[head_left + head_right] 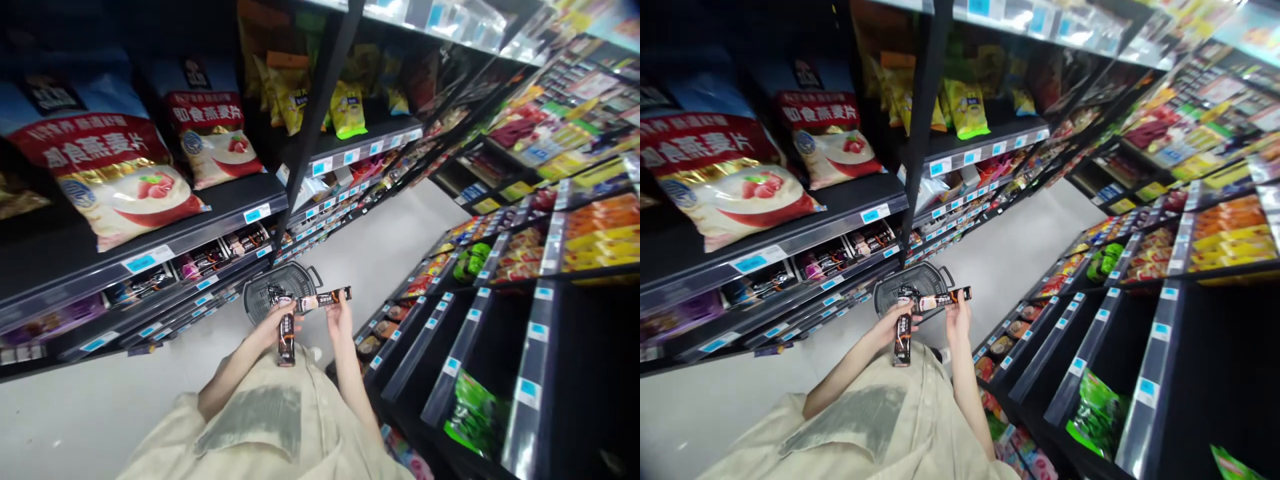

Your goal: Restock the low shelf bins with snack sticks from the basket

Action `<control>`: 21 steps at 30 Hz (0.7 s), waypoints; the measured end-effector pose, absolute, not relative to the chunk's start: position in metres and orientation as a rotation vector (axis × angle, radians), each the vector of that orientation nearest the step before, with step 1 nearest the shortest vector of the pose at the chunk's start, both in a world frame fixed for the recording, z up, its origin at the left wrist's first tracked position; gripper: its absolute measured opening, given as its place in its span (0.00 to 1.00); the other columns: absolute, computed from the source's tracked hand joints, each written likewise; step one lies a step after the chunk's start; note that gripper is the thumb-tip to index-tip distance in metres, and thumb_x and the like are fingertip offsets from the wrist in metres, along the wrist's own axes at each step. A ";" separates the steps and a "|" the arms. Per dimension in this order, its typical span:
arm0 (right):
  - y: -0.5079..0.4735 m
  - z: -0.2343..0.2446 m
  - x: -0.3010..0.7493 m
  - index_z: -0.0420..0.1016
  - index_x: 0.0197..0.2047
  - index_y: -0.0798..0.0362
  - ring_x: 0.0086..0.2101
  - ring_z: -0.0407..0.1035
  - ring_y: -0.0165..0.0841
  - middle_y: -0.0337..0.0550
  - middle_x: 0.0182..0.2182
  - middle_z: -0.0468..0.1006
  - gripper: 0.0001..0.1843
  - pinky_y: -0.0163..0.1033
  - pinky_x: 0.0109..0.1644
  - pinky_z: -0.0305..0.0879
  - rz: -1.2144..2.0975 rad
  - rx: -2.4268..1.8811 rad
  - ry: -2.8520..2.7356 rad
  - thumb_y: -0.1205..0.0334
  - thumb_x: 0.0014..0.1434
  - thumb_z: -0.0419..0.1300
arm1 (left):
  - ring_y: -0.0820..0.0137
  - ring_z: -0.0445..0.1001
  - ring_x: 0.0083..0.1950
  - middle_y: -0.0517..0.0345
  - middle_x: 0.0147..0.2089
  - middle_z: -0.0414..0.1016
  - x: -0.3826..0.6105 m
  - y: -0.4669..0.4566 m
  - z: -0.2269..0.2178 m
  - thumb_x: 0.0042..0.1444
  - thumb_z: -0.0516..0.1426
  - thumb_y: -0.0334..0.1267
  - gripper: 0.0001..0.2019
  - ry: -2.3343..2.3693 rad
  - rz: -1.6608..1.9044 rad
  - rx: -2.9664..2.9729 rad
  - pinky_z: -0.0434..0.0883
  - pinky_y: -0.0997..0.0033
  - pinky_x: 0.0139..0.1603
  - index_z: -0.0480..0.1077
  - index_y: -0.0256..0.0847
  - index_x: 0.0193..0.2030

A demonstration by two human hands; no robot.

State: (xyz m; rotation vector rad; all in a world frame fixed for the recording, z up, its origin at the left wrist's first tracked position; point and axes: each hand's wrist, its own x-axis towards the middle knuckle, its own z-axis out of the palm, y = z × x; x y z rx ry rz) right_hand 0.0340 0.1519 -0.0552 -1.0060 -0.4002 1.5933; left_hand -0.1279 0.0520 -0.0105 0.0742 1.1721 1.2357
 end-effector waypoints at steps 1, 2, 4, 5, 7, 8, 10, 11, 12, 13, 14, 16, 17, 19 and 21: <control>0.153 -0.052 0.037 0.76 0.36 0.51 0.34 0.75 0.31 0.39 0.33 0.82 0.23 0.37 0.41 0.74 1.593 -1.008 -0.393 0.46 0.47 0.76 | 0.59 0.83 0.40 0.48 0.45 0.81 -0.129 0.049 -0.011 0.54 0.70 0.48 0.20 1.156 1.185 0.098 0.81 0.63 0.33 0.73 0.37 0.44; 0.152 -0.050 0.039 0.76 0.36 0.52 0.33 0.75 0.31 0.39 0.33 0.82 0.23 0.37 0.41 0.74 1.605 -1.016 -0.404 0.46 0.45 0.77 | 0.60 0.82 0.39 0.48 0.44 0.80 -0.131 0.045 -0.013 0.55 0.68 0.51 0.20 1.124 1.140 0.121 0.81 0.62 0.33 0.74 0.37 0.44; 0.140 -0.048 0.040 0.77 0.36 0.53 0.33 0.75 0.32 0.40 0.33 0.82 0.25 0.37 0.40 0.74 1.661 -1.033 -0.470 0.45 0.44 0.78 | 0.62 0.81 0.39 0.47 0.45 0.81 -0.139 0.033 -0.018 0.55 0.67 0.51 0.21 1.069 1.070 0.189 0.80 0.64 0.35 0.76 0.37 0.47; 0.130 -0.048 0.039 0.78 0.36 0.54 0.33 0.75 0.33 0.41 0.33 0.83 0.25 0.38 0.40 0.74 1.699 -1.038 -0.514 0.45 0.44 0.78 | 0.63 0.80 0.40 0.47 0.45 0.81 -0.143 0.025 -0.021 0.53 0.68 0.48 0.22 1.069 1.032 0.235 0.79 0.66 0.36 0.76 0.37 0.50; 0.105 -0.050 0.033 0.78 0.35 0.54 0.33 0.76 0.34 0.43 0.33 0.83 0.25 0.39 0.41 0.74 1.778 -1.034 -0.603 0.44 0.44 0.78 | 0.63 0.80 0.42 0.48 0.49 0.82 -0.153 0.006 -0.029 0.48 0.71 0.41 0.27 1.119 0.963 0.324 0.76 0.70 0.38 0.76 0.38 0.56; 0.091 -0.050 0.029 0.78 0.34 0.54 0.33 0.76 0.35 0.43 0.33 0.83 0.25 0.40 0.40 0.74 1.823 -1.025 -0.639 0.43 0.44 0.78 | 0.63 0.80 0.44 0.48 0.52 0.81 -0.157 -0.003 -0.032 0.47 0.71 0.39 0.30 1.151 0.938 0.365 0.75 0.70 0.40 0.75 0.39 0.58; 0.065 -0.050 0.022 0.78 0.35 0.53 0.33 0.77 0.36 0.43 0.32 0.83 0.25 0.41 0.40 0.75 1.933 -0.988 -0.697 0.43 0.46 0.77 | 0.61 0.79 0.50 0.47 0.56 0.80 -0.164 -0.016 -0.036 0.48 0.72 0.40 0.30 1.198 0.940 0.454 0.74 0.69 0.46 0.75 0.40 0.59; 0.055 -0.049 0.019 0.79 0.37 0.52 0.33 0.78 0.37 0.43 0.32 0.83 0.25 0.42 0.40 0.75 1.995 -0.960 -0.729 0.43 0.46 0.77 | 0.60 0.78 0.51 0.47 0.56 0.80 -0.168 -0.019 -0.036 0.50 0.71 0.42 0.28 1.219 0.969 0.517 0.74 0.68 0.49 0.76 0.39 0.58; 0.048 -0.047 0.017 0.79 0.40 0.52 0.34 0.79 0.38 0.44 0.33 0.83 0.25 0.43 0.42 0.76 2.052 -0.931 -0.769 0.44 0.46 0.78 | 0.60 0.78 0.52 0.47 0.54 0.81 -0.172 -0.019 -0.034 0.51 0.71 0.44 0.27 1.248 1.005 0.595 0.74 0.67 0.51 0.77 0.38 0.56; 0.044 -0.044 0.016 0.80 0.42 0.52 0.35 0.79 0.40 0.44 0.34 0.83 0.26 0.45 0.43 0.76 2.096 -0.907 -0.819 0.46 0.46 0.78 | 0.60 0.78 0.51 0.48 0.51 0.82 -0.176 -0.017 -0.031 0.51 0.71 0.45 0.27 1.291 1.039 0.677 0.74 0.67 0.51 0.78 0.37 0.56; 0.044 -0.040 0.016 0.80 0.44 0.52 0.37 0.80 0.41 0.45 0.35 0.84 0.26 0.45 0.45 0.76 2.113 -0.897 -0.878 0.48 0.45 0.79 | 0.61 0.78 0.48 0.50 0.48 0.82 -0.181 -0.012 -0.026 0.51 0.70 0.45 0.28 1.347 1.072 0.750 0.74 0.67 0.49 0.77 0.37 0.58; 0.051 -0.033 0.019 0.81 0.44 0.52 0.38 0.80 0.42 0.47 0.38 0.84 0.26 0.45 0.46 0.75 2.045 -0.927 -0.990 0.51 0.45 0.79 | 0.64 0.78 0.40 0.53 0.42 0.83 -0.192 0.000 -0.013 0.51 0.69 0.45 0.31 1.486 1.116 0.859 0.75 0.69 0.42 0.75 0.38 0.62; 0.058 -0.029 0.022 0.81 0.44 0.53 0.38 0.79 0.41 0.47 0.38 0.85 0.25 0.45 0.46 0.75 1.969 -0.960 -1.030 0.51 0.45 0.79 | 0.64 0.77 0.36 0.54 0.40 0.84 -0.198 0.006 -0.005 0.52 0.69 0.45 0.31 1.553 1.119 0.900 0.74 0.69 0.39 0.75 0.38 0.63; 0.076 -0.023 0.027 0.82 0.43 0.53 0.37 0.77 0.39 0.47 0.38 0.85 0.24 0.43 0.45 0.74 1.782 -1.040 -1.081 0.49 0.46 0.77 | 0.64 0.77 0.35 0.52 0.40 0.85 -0.208 0.016 0.011 0.53 0.67 0.45 0.26 1.651 1.085 1.009 0.73 0.69 0.38 0.79 0.38 0.58; 0.092 -0.020 0.032 0.83 0.42 0.53 0.36 0.76 0.37 0.47 0.38 0.85 0.22 0.41 0.44 0.73 1.624 -1.099 -1.135 0.48 0.48 0.75 | 0.62 0.79 0.38 0.52 0.42 0.86 -0.217 0.021 0.026 0.54 0.66 0.43 0.19 1.688 1.024 1.167 0.72 0.70 0.41 0.83 0.40 0.51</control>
